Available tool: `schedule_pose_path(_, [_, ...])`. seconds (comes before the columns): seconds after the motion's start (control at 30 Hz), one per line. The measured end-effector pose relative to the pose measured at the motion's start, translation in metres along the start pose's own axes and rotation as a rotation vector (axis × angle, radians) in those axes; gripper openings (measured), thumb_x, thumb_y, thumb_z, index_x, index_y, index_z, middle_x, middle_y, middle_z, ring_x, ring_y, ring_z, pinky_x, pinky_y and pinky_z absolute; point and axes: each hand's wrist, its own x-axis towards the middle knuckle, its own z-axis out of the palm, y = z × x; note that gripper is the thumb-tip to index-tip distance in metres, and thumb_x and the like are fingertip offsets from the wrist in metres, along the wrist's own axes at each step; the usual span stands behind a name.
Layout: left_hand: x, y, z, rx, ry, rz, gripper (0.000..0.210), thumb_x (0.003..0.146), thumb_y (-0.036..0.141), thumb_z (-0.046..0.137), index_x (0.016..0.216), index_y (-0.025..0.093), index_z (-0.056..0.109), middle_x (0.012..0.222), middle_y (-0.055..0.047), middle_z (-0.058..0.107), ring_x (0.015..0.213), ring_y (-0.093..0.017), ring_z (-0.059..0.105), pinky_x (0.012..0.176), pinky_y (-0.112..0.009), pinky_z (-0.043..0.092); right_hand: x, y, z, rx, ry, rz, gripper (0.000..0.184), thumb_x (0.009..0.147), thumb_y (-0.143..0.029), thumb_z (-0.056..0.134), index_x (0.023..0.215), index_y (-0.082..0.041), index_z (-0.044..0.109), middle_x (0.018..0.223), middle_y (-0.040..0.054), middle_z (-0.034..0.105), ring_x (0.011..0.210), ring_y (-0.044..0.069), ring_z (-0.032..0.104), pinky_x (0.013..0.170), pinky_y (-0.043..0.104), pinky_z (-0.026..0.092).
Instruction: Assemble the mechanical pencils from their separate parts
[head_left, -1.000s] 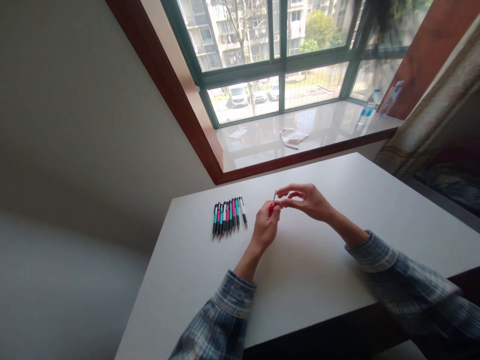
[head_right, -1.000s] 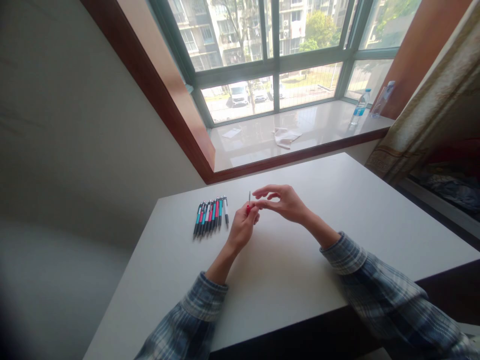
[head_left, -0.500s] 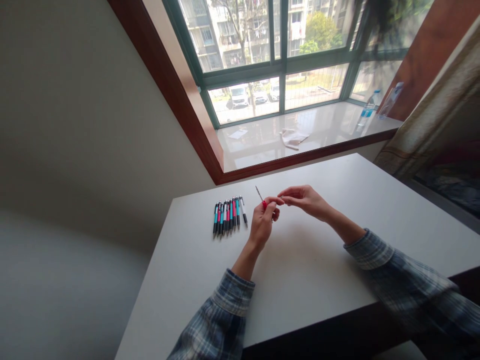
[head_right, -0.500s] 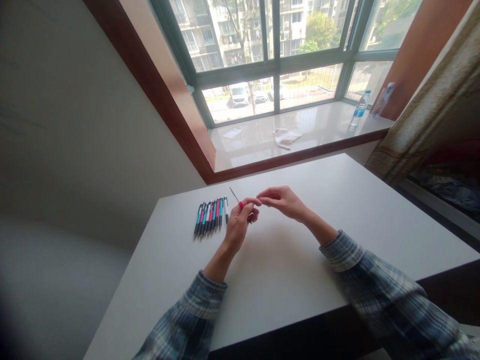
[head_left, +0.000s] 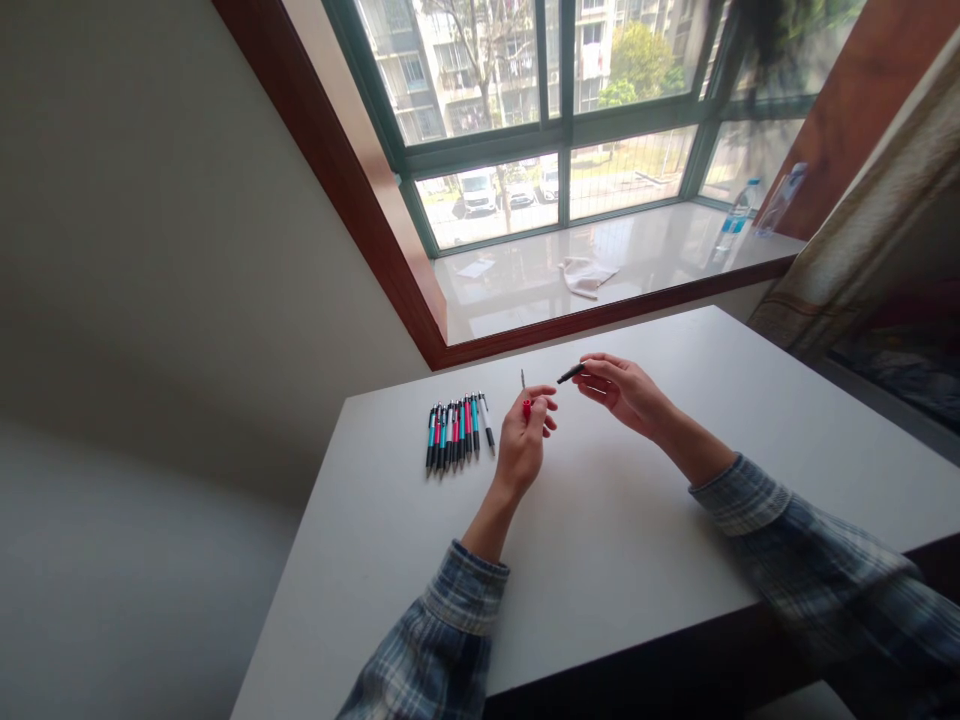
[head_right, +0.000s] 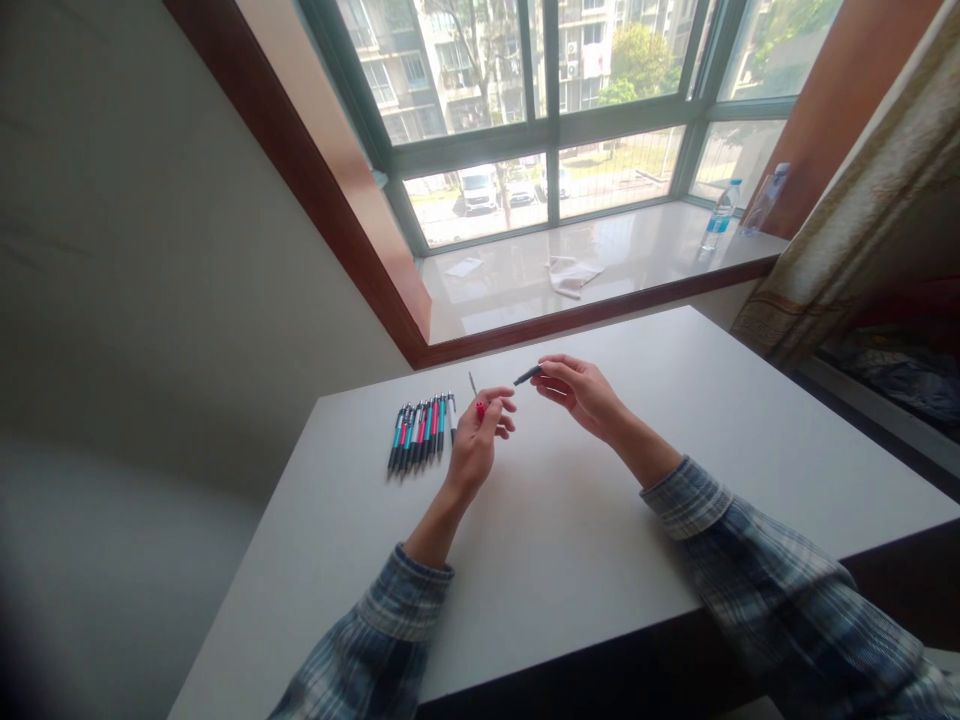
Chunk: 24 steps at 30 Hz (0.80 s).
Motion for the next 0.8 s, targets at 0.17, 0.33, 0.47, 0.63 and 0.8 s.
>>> schedule_pose_path(0.17, [-0.003,-0.004,0.003,0.089,-0.050,-0.048,0.034,0.101,0.046,0.049,0.105,0.018,0.069,0.069,0.002,0.049,0.059,-0.012,0.044,0.056,-0.023,0.038,0.001,-0.008,-0.002,-0.060,0.066,-0.147,0.028,0.079,-0.044,0.085,0.099,-0.026,0.076,0.099,0.0033,0.077,0.098,0.020,0.072,0.095,0.038,0.058])
schedule_pose_path(0.33, [-0.006,-0.006,0.006,0.243,-0.097,-0.061,0.036,0.099,0.049,0.049,0.098,0.020,0.070,0.063,0.003,0.042,0.057,-0.013,0.041,0.054,-0.024,0.036,-0.005,-0.017,0.006,-0.217,0.104,-0.377,0.036,0.079,-0.051,0.084,0.102,-0.025,0.075,0.098,0.0053,0.077,0.097,0.023,0.074,0.095,0.044,0.060])
schedule_pose_path(0.47, [-0.006,-0.007,0.008,0.276,-0.122,-0.068,0.037,0.098,0.049,0.049,0.095,0.019,0.071,0.061,0.004,0.041,0.056,-0.014,0.039,0.054,-0.025,0.035,-0.010,-0.020,0.011,-0.225,0.082,-0.443,0.032,0.081,-0.049,0.084,0.101,-0.025,0.076,0.098,0.0048,0.077,0.095,0.023,0.075,0.092,0.044,0.062])
schedule_pose_path(0.63, [-0.005,-0.009,0.007,0.289,-0.130,-0.082,0.035,0.098,0.047,0.049,0.090,0.020,0.068,0.062,0.004,0.041,0.057,-0.013,0.038,0.055,-0.025,0.034,-0.012,-0.020,0.012,-0.248,0.067,-0.456,0.033,0.082,-0.048,0.083,0.103,-0.025,0.076,0.097,0.0050,0.078,0.095,0.024,0.075,0.092,0.044,0.062])
schedule_pose_path(0.8, [-0.005,-0.009,0.007,0.313,-0.157,-0.085,0.035,0.100,0.047,0.046,0.089,0.020,0.066,0.065,0.003,0.043,0.059,-0.013,0.039,0.056,-0.024,0.032,-0.012,-0.019,0.012,-0.297,0.042,-0.440,0.033,0.083,-0.049,0.081,0.105,-0.024,0.076,0.098,0.0057,0.078,0.096,0.024,0.075,0.089,0.043,0.063])
